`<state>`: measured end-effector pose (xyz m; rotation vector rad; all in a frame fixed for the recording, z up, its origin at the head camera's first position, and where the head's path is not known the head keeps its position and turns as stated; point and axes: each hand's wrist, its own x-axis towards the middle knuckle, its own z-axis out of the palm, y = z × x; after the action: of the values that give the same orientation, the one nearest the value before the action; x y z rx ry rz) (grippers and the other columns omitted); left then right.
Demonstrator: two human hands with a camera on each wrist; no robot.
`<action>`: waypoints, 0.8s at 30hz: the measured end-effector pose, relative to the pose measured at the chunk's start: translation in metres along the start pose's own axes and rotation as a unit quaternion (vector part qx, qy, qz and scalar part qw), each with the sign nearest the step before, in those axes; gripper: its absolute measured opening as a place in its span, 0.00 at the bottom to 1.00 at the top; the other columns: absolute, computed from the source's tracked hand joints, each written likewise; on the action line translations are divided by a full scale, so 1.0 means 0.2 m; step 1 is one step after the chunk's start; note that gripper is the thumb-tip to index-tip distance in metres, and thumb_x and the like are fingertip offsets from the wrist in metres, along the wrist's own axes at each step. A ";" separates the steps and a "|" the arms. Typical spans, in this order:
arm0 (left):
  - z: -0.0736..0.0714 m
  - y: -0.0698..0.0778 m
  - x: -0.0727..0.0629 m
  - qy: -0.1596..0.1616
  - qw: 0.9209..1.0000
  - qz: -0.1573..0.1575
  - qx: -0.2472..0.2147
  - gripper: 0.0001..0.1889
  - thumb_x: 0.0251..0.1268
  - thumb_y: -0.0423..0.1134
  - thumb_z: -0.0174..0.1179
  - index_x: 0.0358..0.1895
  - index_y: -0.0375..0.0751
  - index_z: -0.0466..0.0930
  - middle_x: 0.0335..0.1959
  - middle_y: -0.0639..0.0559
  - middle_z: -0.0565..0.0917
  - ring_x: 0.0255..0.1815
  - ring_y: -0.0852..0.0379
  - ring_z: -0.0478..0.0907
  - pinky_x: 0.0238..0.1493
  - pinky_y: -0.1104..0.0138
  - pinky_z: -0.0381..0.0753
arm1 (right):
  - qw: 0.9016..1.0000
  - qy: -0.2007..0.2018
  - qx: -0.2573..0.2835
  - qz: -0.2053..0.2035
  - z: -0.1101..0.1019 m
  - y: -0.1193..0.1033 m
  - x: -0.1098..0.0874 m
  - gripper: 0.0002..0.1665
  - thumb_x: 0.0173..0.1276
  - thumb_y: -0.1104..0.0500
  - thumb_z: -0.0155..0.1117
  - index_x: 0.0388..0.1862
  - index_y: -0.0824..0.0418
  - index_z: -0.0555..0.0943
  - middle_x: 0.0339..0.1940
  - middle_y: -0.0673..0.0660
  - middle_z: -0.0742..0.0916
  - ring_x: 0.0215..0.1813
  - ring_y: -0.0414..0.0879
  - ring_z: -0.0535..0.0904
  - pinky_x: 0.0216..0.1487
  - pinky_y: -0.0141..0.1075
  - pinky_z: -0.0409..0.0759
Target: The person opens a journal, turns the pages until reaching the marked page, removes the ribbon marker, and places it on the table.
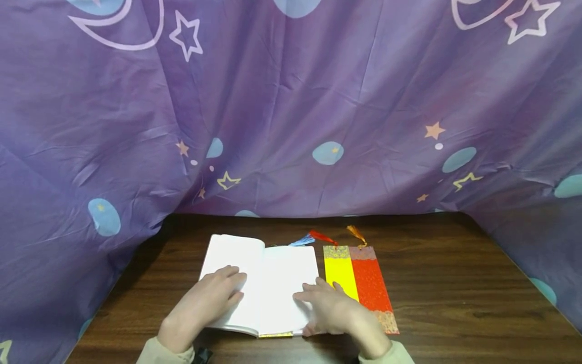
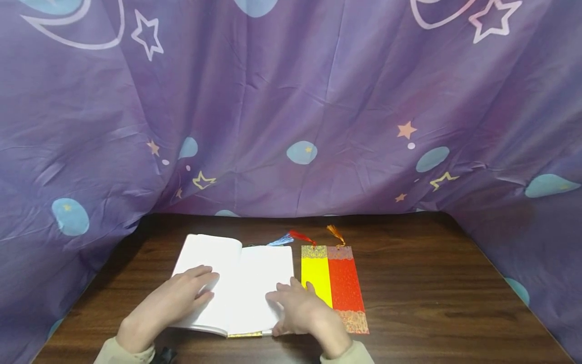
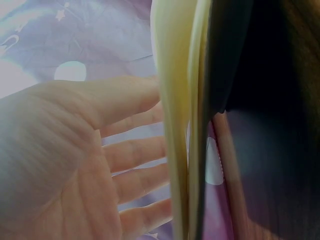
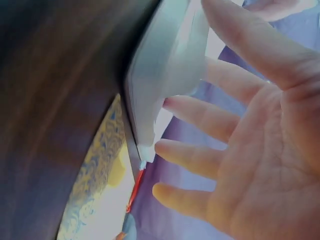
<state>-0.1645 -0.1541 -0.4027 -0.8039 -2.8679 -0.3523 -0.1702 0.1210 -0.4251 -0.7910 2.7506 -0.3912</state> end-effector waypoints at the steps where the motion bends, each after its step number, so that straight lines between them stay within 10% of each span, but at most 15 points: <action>1: 0.00 0.00 0.00 0.000 1.000 -0.001 -0.001 0.14 0.62 0.36 0.64 0.50 0.36 0.81 0.52 0.37 0.80 0.56 0.38 0.77 0.59 0.46 0.76 | 1.000 0.007 0.003 -0.007 -0.01 0.01 0.00 0.35 0.48 0.49 0.80 0.57 0.47 0.81 0.64 0.57 0.79 0.65 0.61 0.69 0.64 0.66 0.64; 8: -0.01 0.00 0.00 -0.005 1.000 -0.008 -0.009 0.14 0.62 0.36 0.65 0.50 0.37 0.81 0.53 0.37 0.80 0.56 0.38 0.77 0.58 0.46 0.75 | 0.993 0.097 -0.001 -0.074 -0.01 0.03 0.00 0.19 0.55 0.61 0.75 0.47 0.53 0.86 0.48 0.52 0.86 0.53 0.55 0.77 0.52 0.56 0.75; 15: -0.01 0.00 -0.01 0.000 1.000 -0.001 -0.005 0.14 0.62 0.36 0.64 0.50 0.36 0.81 0.53 0.37 0.80 0.56 0.38 0.77 0.59 0.46 0.75 | 0.979 0.186 0.031 -0.082 0.00 -0.01 0.03 0.26 0.51 0.70 0.72 0.52 0.58 0.83 0.63 0.68 0.77 0.67 0.72 0.65 0.62 0.70 0.63; 24: -0.02 -0.01 -0.01 0.011 1.000 0.009 0.003 0.08 0.60 0.35 0.64 0.42 0.37 0.82 0.47 0.41 0.82 0.50 0.41 0.80 0.53 0.49 0.79 | 0.945 0.286 0.154 -0.028 0.04 -0.10 0.07 0.47 0.54 0.68 0.69 0.74 0.57 0.64 0.76 0.70 0.56 0.71 0.68 0.61 0.63 0.59 0.71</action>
<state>-0.1632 -0.1576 -0.3992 -0.8193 -2.8378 -0.3478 -0.1697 0.0957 -0.4288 -0.7636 3.0538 -1.1982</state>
